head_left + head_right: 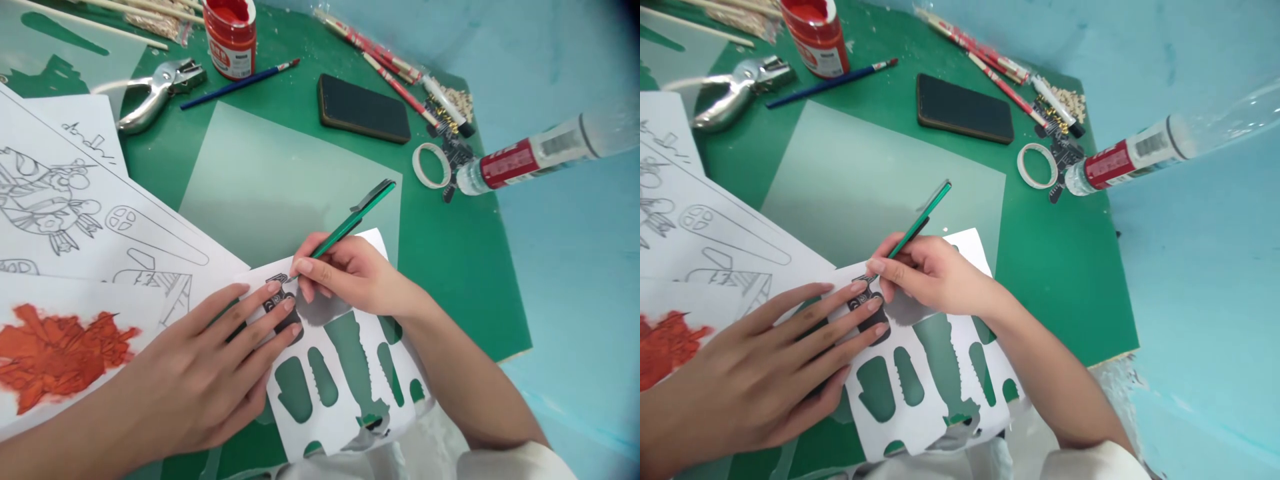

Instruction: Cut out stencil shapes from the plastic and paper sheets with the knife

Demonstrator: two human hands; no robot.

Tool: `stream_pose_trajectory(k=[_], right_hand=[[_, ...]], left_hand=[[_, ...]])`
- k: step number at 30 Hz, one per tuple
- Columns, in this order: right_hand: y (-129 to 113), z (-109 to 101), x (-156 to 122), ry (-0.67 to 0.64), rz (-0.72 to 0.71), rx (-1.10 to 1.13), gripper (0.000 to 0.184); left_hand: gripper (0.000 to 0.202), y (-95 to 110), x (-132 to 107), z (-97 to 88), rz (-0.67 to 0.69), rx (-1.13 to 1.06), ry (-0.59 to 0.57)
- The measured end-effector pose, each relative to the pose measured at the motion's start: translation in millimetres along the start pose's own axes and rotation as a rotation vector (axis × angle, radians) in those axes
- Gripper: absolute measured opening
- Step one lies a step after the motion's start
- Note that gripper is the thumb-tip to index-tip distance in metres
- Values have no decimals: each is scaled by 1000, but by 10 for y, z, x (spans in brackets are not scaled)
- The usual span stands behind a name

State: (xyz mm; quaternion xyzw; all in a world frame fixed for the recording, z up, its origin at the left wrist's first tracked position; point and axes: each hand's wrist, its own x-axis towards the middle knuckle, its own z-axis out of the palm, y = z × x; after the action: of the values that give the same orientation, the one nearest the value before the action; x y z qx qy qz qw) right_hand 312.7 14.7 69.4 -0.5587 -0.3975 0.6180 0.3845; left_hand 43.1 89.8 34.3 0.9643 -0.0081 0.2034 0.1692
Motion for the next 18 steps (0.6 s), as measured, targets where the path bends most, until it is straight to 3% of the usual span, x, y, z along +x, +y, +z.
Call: stream_pose_trajectory(k=[8, 18], right_hand=[[45, 21, 1, -14, -136, -112, 49], [60, 16, -5, -32, -143, -121, 47]], left_hand=[[43, 2, -10, -11, 13, 14, -22], [40, 3, 19, -28, 4, -1, -4]])
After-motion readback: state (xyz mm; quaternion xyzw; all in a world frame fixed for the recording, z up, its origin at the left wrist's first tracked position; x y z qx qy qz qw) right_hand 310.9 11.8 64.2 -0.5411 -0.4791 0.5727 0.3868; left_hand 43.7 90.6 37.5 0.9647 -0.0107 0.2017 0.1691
